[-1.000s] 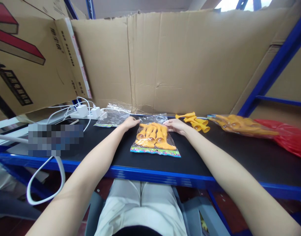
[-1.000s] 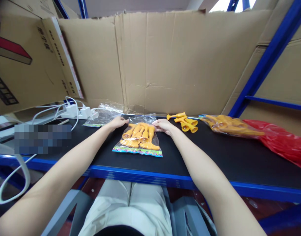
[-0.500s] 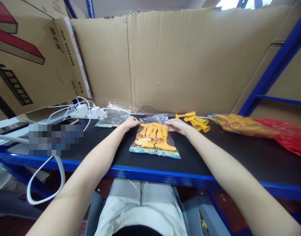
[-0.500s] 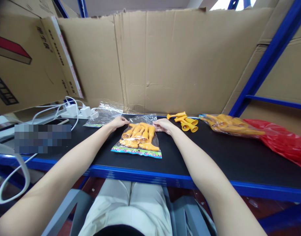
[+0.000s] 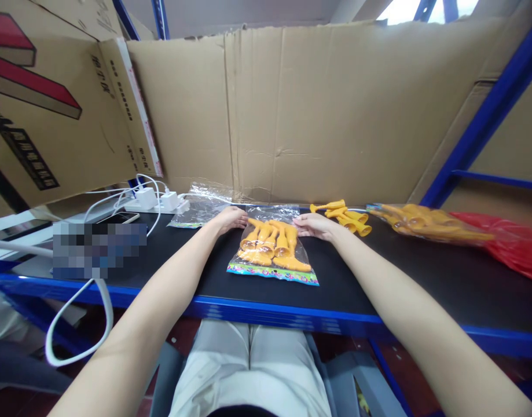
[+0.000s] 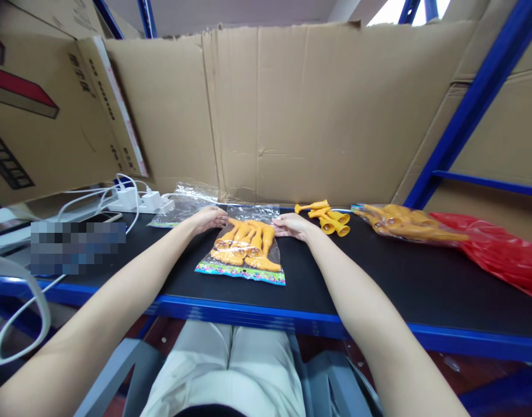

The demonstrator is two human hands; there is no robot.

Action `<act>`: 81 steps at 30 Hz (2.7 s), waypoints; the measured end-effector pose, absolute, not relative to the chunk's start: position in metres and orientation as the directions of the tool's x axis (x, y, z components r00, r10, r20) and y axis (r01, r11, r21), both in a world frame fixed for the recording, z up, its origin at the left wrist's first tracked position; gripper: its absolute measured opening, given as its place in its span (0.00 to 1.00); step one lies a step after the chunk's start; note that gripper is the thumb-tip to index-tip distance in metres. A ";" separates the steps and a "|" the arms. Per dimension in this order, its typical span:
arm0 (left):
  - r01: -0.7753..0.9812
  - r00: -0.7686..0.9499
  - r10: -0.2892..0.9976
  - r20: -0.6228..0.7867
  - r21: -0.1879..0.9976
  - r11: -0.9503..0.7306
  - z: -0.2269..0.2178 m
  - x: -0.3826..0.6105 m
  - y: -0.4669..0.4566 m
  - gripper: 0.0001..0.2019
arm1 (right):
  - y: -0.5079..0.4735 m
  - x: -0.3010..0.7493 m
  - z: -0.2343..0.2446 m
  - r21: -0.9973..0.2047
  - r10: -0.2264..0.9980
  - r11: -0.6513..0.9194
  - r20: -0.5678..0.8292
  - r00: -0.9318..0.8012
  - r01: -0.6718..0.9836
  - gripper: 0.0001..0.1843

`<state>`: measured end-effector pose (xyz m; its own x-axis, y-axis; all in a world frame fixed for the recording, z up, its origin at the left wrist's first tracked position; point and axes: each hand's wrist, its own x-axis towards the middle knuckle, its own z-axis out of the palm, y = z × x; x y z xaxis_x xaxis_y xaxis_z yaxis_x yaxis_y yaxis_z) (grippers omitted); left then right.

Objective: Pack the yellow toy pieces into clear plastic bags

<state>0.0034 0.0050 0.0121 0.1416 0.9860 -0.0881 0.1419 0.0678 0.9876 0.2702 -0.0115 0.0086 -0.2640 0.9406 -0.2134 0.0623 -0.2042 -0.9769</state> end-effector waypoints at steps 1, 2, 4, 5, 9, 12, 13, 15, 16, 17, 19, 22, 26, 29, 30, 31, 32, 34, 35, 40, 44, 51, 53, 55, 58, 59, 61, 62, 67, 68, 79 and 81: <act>0.131 0.158 0.983 -0.094 0.989 0.073 0.012 0.003 0.004 0.06 | -0.012 0.270 0.008 -0.978 0.939 -0.201 -0.210 -0.274 0.058 0.07; 0.127 0.174 0.980 -0.100 0.989 0.079 0.012 0.003 0.004 0.07 | -0.012 0.270 0.008 -0.978 0.938 -0.199 -0.208 -0.278 0.058 0.06; 0.123 0.195 0.974 -0.113 0.988 0.090 0.011 0.003 0.003 0.08 | -0.012 0.270 0.008 -0.978 0.936 -0.197 -0.209 -0.282 0.073 0.02; 0.119 0.195 0.974 -0.117 0.988 0.095 0.011 0.003 0.003 0.07 | -0.012 0.270 0.008 -0.978 0.936 -0.191 -0.207 -0.286 0.082 0.01; 0.116 0.146 0.977 -0.153 0.984 0.137 0.012 0.000 0.006 0.05 | -0.009 0.272 0.006 -0.985 0.935 -0.145 -0.166 -0.312 0.089 0.03; 0.111 0.129 0.977 -0.170 0.981 0.156 0.014 -0.003 0.009 0.06 | -0.007 0.275 0.004 -0.989 0.933 -0.128 -0.146 -0.329 0.077 0.03; 0.109 0.136 0.976 -0.171 0.982 0.157 0.014 -0.004 0.010 0.07 | -0.007 0.275 0.004 -0.989 0.930 -0.129 -0.145 -0.337 0.071 0.04; 0.107 0.163 0.972 -0.171 0.982 0.155 0.015 -0.006 0.011 0.08 | -0.007 0.275 0.005 -0.989 0.925 -0.133 -0.145 -0.352 0.059 0.07; 0.109 0.179 0.969 -0.171 0.982 0.153 0.015 -0.008 0.012 0.09 | -0.008 0.275 0.005 -0.990 0.923 -0.133 -0.143 -0.357 0.053 0.09; 0.111 0.192 0.966 -0.171 0.982 0.151 0.015 -0.009 0.013 0.09 | -0.008 0.275 0.005 -0.991 0.924 -0.129 -0.135 -0.357 0.042 0.11; 0.110 0.211 0.962 -0.171 0.982 0.151 0.016 -0.010 0.014 0.09 | -0.008 0.274 0.005 -0.994 0.934 -0.107 -0.105 -0.341 0.011 0.12; 0.104 0.212 0.963 -0.164 0.984 0.145 0.016 -0.012 0.015 0.07 | -0.007 0.272 0.004 -0.997 0.950 -0.073 -0.060 -0.306 -0.031 0.10; 0.137 0.153 0.982 -0.112 0.986 0.091 0.016 -0.008 0.013 0.06 | -0.003 0.271 0.000 -0.997 0.948 -0.060 -0.042 -0.316 -0.048 0.08; 0.214 0.120 0.992 -0.029 0.977 0.003 0.014 -0.004 0.013 0.06 | -0.001 0.271 -0.003 -0.998 0.945 -0.056 -0.044 -0.323 -0.028 0.07; 0.251 0.119 0.993 0.005 0.967 -0.035 0.012 -0.004 0.014 0.06 | 0.000 0.271 -0.003 -0.998 0.946 -0.055 -0.047 -0.320 -0.016 0.08; 0.295 0.123 0.992 0.041 0.952 -0.076 0.011 -0.003 0.016 0.06 | -0.001 0.271 -0.003 -0.999 0.947 -0.054 -0.050 -0.318 -0.004 0.08; 0.346 0.134 0.988 0.079 0.930 -0.121 0.010 -0.003 0.017 0.07 | -0.001 0.271 -0.003 -0.999 0.947 -0.054 -0.053 -0.318 0.007 0.08; 0.464 0.179 0.972 0.154 0.858 -0.222 0.008 -0.003 0.020 0.10 | -0.003 0.269 -0.001 -0.998 0.945 -0.043 -0.053 -0.322 0.038 0.08; 0.526 0.205 0.960 0.192 0.805 -0.274 0.007 -0.004 0.020 0.11 | -0.005 0.268 0.001 -0.997 0.944 -0.026 -0.047 -0.326 0.067 0.08; 0.739 0.338 0.878 0.340 0.482 -0.471 0.006 -0.005 0.019 0.14 | -0.010 0.260 0.009 -0.899 0.938 0.206 0.068 -0.340 0.387 0.10; 0.783 0.429 0.804 0.411 0.274 -0.558 0.004 -0.004 0.018 0.13 | -0.012 0.256 0.014 -0.810 0.936 0.260 0.078 -0.343 0.525 0.12; 0.774 0.490 0.676 0.551 0.082 -0.627 0.010 0.001 0.008 0.12 | -0.019 0.256 0.020 -0.672 0.929 0.282 0.013 -0.370 0.685 0.25; 0.771 0.490 0.647 0.584 0.056 -0.634 0.012 0.004 0.004 0.12 | -0.020 0.255 0.020 -0.609 0.936 0.315 0.074 -0.344 0.728 0.26; 0.770 0.482 0.625 0.614 0.044 -0.637 0.014 0.006 0.002 0.12 | -0.020 0.253 0.020 -0.629 0.936 0.339 0.150 -0.319 0.700 0.24; 0.754 0.468 0.592 0.656 0.053 -0.655 0.015 0.010 -0.001 0.13 | -0.021 0.251 0.021 -0.771 0.936 0.299 0.122 -0.331 0.562 0.28; 0.743 0.466 0.580 0.668 0.060 -0.667 0.015 0.012 -0.002 0.13 | -0.022 0.251 0.023 -0.811 0.932 0.264 0.074 -0.356 0.521 0.31; 0.719 0.466 0.554 0.690 0.069 -0.691 0.017 0.015 -0.005 0.13 | -0.027 0.251 0.027 -0.853 0.905 0.205 -0.022 -0.426 0.479 0.32; 0.708 0.468 0.541 0.699 0.070 -0.703 0.017 0.017 -0.006 0.14 | -0.029 0.251 0.029 -0.862 0.887 0.186 -0.060 -0.458 0.472 0.31; 0.650 0.480 0.464 0.745 0.053 -0.758 0.021 0.026 -0.015 0.14 | -0.041 0.250 0.035 -0.937 0.805 0.042 -0.174 -0.568 0.347 0.25; 0.642 0.478 0.451 0.753 0.051 -0.765 0.022 0.028 -0.016 0.14 | -0.042 0.249 0.034 -0.957 0.783 0.016 -0.169 -0.598 0.291 0.25; 0.652 0.412 0.461 0.786 0.099 -0.752 0.025 0.022 -0.012 0.14 | -0.031 0.257 0.030 -0.993 0.877 -0.118 -0.110 -0.469 0.011 0.18; 0.672 0.385 0.492 0.781 0.128 -0.729 0.024 0.015 -0.008 0.13 | -0.028 0.269 0.037 -0.995 0.940 -0.077 -0.052 -0.338 -0.063 0.15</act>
<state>0.0153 -0.0082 0.0242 0.3851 0.4923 0.7806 0.6724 -0.7290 0.1280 0.2690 -0.0282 0.0375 -0.3384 0.9396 -0.0516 -0.0632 -0.0774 -0.9950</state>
